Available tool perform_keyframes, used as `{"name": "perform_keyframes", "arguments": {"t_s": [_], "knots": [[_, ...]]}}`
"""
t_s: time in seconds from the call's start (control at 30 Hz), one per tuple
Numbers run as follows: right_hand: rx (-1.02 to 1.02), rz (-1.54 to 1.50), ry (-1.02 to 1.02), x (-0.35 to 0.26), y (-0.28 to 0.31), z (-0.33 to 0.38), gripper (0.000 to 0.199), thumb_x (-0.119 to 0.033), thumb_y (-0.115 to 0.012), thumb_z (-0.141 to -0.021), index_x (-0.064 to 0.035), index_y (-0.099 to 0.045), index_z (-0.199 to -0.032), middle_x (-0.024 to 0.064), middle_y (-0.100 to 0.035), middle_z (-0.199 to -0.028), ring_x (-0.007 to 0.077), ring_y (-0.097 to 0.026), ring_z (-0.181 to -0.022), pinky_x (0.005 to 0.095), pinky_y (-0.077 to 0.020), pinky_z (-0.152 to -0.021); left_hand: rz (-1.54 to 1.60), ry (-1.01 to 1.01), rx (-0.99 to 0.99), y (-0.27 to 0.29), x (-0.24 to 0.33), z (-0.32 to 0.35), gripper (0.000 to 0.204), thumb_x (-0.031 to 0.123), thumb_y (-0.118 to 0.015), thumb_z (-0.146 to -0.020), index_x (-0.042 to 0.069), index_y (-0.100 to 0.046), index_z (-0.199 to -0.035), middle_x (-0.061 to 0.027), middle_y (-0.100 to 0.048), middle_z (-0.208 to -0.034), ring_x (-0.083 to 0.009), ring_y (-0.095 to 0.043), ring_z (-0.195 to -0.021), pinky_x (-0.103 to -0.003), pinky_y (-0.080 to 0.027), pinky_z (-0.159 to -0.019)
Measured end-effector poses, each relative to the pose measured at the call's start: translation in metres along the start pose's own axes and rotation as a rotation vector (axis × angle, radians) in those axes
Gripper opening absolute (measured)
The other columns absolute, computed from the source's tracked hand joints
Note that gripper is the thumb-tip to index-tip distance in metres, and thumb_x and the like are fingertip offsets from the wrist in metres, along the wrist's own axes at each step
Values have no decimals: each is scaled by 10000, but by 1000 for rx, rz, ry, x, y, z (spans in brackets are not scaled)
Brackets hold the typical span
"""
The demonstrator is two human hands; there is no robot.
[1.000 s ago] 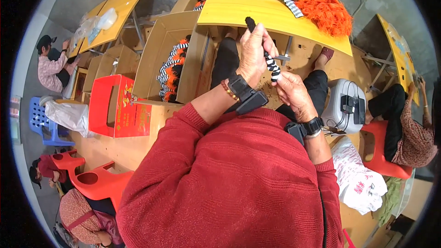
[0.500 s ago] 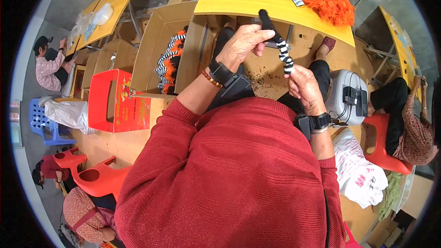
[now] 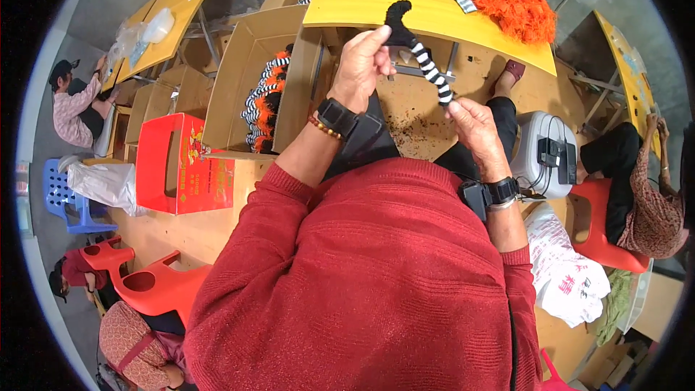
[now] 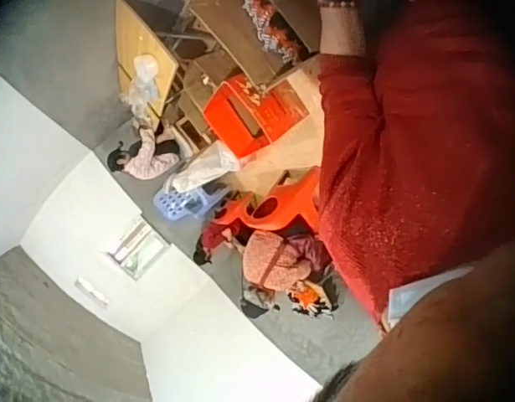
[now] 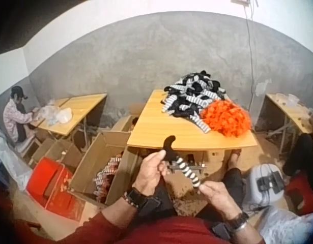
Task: The person assembles toy clown limbs by stuffing striped fabric with stuffing using a stuffing rod, then attaches orange wigs to the toy parts.
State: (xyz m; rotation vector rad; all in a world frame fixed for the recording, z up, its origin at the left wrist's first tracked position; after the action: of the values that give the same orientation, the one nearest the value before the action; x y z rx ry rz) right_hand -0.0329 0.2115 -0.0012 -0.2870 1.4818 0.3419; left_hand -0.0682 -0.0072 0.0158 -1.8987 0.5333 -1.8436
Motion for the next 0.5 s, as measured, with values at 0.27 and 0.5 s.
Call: {"name": "perform_keyframes", "arguments": {"t_s": [0.27,0.5], "knots": [[-39,-65,-44,-4,-4,-2,238,-263,-498,-874,-73,-544,-738,-91,-322,-458,13,-240,-365,188,-158,-342,271,128,-154,-15,-34,5,455,395,-629,-748,63,-520,-1039,-78,-592,-929,-216,-558,-886,-378,-474,-720],[-40,61,-46,4,-3,-2,247,-249,-508,-868,-65,-545,-708,-88,-334,-467,16,-264,-390,186,-184,-362,197,31,-58,-22,-22,-11,319,308,-541,-829,16,-554,-956,-129,-607,-833,-276,-601,-765,-402,-473,-724]]}}
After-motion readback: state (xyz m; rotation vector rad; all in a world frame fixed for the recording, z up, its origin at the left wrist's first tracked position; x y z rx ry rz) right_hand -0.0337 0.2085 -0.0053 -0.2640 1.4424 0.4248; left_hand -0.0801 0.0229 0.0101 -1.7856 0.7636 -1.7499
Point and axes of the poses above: each hand's wrist, its own z-axis away from the middle knuckle, its own y-axis out of the back of the hand, x = y × z, the point moved 3 cm from there along -z, towards the middle knuckle
